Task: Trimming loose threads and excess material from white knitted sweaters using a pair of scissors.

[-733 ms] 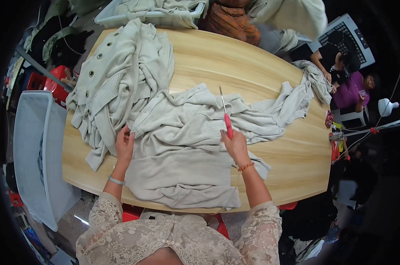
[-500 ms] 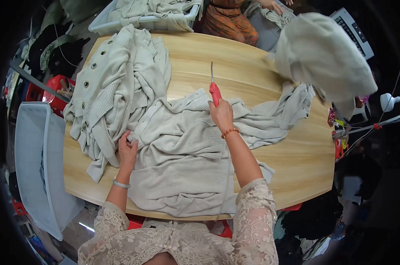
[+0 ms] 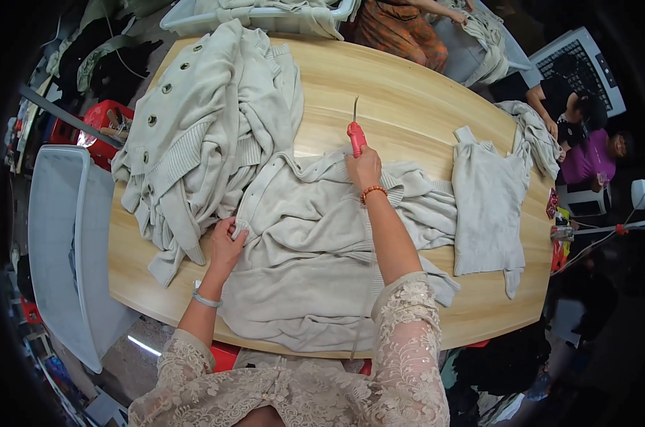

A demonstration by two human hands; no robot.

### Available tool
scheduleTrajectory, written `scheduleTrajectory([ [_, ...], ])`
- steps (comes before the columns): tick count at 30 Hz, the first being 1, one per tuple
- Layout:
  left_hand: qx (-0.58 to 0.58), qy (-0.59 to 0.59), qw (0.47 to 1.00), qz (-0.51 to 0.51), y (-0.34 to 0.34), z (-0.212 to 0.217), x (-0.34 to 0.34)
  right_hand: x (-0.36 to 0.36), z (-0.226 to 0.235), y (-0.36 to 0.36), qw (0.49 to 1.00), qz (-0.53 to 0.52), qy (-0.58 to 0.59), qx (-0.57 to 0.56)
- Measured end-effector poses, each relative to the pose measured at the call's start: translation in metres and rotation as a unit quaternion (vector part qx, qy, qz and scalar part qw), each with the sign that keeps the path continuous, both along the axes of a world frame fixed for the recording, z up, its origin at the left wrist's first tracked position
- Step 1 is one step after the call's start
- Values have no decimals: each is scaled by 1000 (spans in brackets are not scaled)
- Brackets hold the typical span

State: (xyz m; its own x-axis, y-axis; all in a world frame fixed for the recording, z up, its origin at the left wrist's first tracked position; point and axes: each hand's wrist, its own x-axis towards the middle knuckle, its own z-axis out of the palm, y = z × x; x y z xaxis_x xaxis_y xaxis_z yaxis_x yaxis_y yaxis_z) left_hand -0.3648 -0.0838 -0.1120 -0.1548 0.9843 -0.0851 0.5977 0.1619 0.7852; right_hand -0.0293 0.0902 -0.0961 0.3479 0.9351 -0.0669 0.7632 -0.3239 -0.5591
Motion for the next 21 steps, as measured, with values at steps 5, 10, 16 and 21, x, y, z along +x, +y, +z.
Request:
scheduleTrajectory([
  [5, 149, 48, 988, -17, -7, 28, -28, 36, 71, -50, 985, 105, 134, 28],
  [10, 257, 158, 944, -132, -36, 80, -65, 122, 156, -177, 988, 57, 142, 0],
  [16, 164, 305, 870, -350, -102, 47, -61, 160, 102, -369, 955, 162, -170, -181],
  [21, 83, 267, 914, -295, -108, 48, -44, 102, 96, -412, 963, 118, -170, -171],
])
